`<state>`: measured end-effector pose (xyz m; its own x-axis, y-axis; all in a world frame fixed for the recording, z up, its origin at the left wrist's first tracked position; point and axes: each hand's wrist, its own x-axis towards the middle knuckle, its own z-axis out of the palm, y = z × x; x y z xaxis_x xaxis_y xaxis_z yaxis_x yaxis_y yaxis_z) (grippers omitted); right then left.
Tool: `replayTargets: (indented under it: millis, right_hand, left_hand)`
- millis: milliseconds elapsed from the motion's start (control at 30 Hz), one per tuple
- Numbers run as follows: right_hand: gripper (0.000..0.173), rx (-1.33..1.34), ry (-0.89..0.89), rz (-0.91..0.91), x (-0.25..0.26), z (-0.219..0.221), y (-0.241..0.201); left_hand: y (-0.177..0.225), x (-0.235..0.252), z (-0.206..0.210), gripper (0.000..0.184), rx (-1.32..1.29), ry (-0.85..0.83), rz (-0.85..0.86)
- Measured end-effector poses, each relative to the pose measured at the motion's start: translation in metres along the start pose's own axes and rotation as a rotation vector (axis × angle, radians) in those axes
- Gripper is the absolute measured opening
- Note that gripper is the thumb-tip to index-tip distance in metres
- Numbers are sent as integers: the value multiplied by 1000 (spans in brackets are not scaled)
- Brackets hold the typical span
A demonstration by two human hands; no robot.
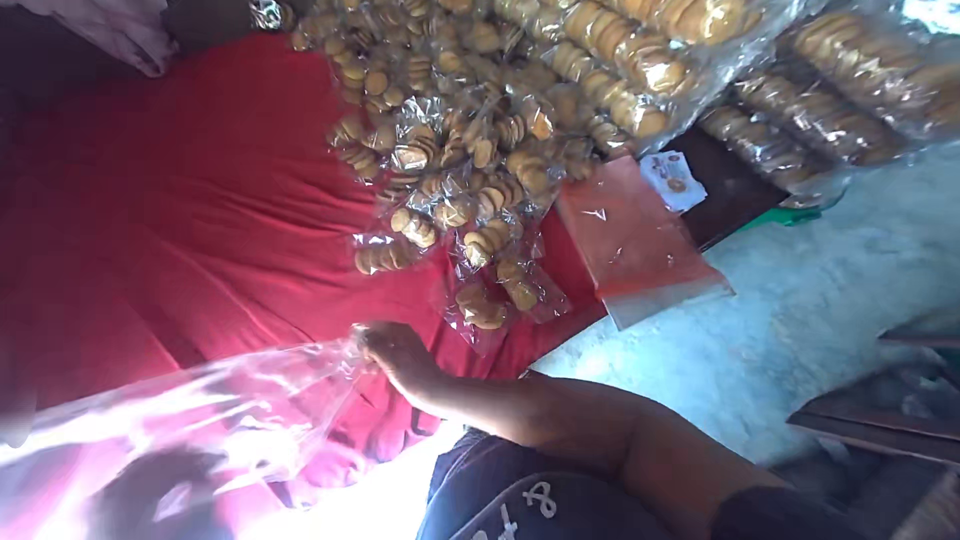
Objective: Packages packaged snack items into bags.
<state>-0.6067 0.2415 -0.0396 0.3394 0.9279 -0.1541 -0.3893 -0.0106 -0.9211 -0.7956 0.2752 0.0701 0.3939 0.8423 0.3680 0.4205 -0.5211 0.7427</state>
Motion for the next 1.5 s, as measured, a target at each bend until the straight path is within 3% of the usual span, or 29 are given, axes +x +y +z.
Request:
replayTargets:
  millis: [67, 100, 167, 200, 267, 333, 367, 433, 467, 500, 567, 600, 667, 733, 767, 833, 867, 900, 1000, 1067, 1133, 1200, 1300, 1400, 1467, 1500]
  right_hand:
    - [23, -72, -90, 23, -5, -8, 14]
    - [22, -122, -193, -12, -11, -9, 18]
    - [22, -244, -334, -77, -16, -11, 23]
    - [24, -331, -349, -111, -13, -15, 24]
    - [29, -492, -322, -127, -4, -31, 30]
    - [36, -651, -298, -119, 4, -44, 37]
    - [38, -742, -333, -175, 7, -44, 38]
    - [36, -883, -407, -401, 13, -34, 41]
    - [36, -901, -446, -415, 16, -29, 39]
    - [38, -897, -503, -315, 21, -27, 33]
    - [47, -953, -578, -63, 29, -38, 9]
    - [58, -1087, -549, 28, 26, -47, -6]
    - [74, -1392, -354, 119, 17, -72, -24]
    - [84, -1567, -177, 191, 9, -102, -16]
    - [86, -1624, -151, 234, 3, -115, -8]
    - [74, -1673, -204, 221, -18, -126, 8]
    - [65, -1664, -246, 116, -32, -127, 19]
    - [59, -1629, -296, -22, -44, -129, 31]
    - [50, -1582, -318, -427, -59, -131, 58]
    - [40, -1550, -302, -646, -60, -134, 69]
    - [21, -1451, -413, -757, -63, -138, 71]
    - [18, -1366, -539, -851, -73, -147, 68]
    - [15, -1378, -515, -851, -96, -171, 60]
    - [15, -1447, -249, -741, -110, -189, 45]
    - [30, -1470, -122, -641, -107, -178, 32]
    - [47, -1483, -112, -566, -101, -167, 30]
  left_hand:
    - [-43, -11, 38, 59, 201, -347, 101]
    - [-59, -25, 62, 58, 194, -361, 53]
    - [-75, -54, 95, 25, -74, -188, -187]
    - [-80, -61, 99, 15, -337, -95, -299]
    - [-86, -61, 89, 29, -821, 79, -461]
    - [-82, -50, 64, 47, -940, 283, -589]
    - [-78, -41, 51, 47, -892, 370, -602]
    - [-76, -29, 27, 37, -734, 428, -403]
    - [-77, -26, 14, 22, -530, 338, -211]
    - [-74, -24, 2, 19, -250, 180, -15]
    - [-64, -18, 1, 43, 336, -161, 215]
    - [-75, -17, 10, 48, 510, -290, 212]
    - [-128, -21, 21, 52, 669, -424, 4]
    - [-166, -25, 12, 54, 668, -361, -331]
    - [-170, -24, 7, 55, 645, -220, -415]
    - [-152, -16, 10, 52, 642, 149, -342]
    - [-132, -11, 22, 47, 615, 245, -239]
    - [-112, -4, 40, 40, 557, 224, -127]
    - [-88, 42, 117, 26, 311, -190, 113]
    - [-100, 85, 171, 27, 196, -341, 118]
    - [-115, 125, 213, 31, 248, -426, 90]
    - [-120, 150, 239, 45, 368, -545, 5]
    - [-111, 158, 243, 58, 508, -721, -121]
    - [-107, 138, 221, 46, 545, -822, -36]
    - [-120, 111, 210, 38, 374, -749, 51]
    - [-125, 99, 206, 36, 285, -725, 29]
